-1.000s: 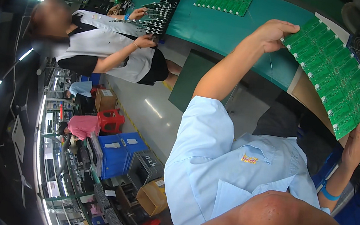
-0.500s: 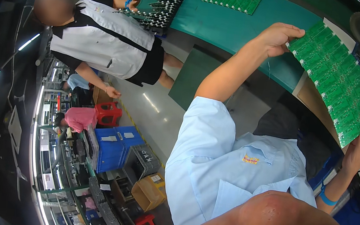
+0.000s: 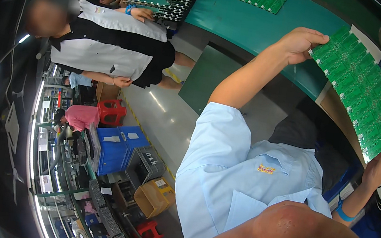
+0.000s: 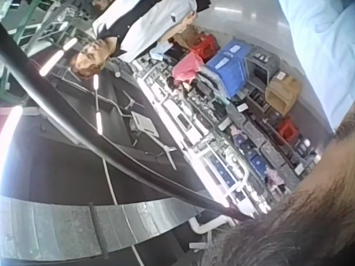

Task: Soldering components on a panel of printed circuit boards at a manual assembly station.

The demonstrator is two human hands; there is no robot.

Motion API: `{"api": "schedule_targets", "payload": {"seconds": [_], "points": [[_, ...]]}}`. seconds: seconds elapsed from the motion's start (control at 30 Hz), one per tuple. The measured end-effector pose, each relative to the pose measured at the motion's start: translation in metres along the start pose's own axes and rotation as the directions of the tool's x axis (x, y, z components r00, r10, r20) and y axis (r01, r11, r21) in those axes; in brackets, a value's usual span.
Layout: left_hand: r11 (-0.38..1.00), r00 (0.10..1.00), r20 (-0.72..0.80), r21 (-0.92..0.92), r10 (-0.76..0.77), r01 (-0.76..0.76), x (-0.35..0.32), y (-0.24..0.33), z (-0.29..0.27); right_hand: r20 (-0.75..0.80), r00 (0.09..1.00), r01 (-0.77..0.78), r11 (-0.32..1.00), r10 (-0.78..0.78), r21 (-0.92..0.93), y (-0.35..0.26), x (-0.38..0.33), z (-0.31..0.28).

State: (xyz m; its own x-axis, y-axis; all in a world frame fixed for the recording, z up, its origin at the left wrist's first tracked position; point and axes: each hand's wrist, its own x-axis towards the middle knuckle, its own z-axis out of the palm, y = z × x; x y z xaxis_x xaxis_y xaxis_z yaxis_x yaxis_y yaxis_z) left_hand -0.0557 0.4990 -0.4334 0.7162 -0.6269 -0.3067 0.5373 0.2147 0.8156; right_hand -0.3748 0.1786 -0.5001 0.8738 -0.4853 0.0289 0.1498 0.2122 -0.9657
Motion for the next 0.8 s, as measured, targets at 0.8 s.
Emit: {"api": "schedule_targets", "payload": {"seconds": [0.8], "points": [[0.985, 0.999, 0.01, -0.17, 0.044, -0.041, -0.01, -0.008, -0.008, -0.031, 0.992, -0.125, 0.99, 0.124, -0.058, -0.025, 0.029, -0.024]]}}
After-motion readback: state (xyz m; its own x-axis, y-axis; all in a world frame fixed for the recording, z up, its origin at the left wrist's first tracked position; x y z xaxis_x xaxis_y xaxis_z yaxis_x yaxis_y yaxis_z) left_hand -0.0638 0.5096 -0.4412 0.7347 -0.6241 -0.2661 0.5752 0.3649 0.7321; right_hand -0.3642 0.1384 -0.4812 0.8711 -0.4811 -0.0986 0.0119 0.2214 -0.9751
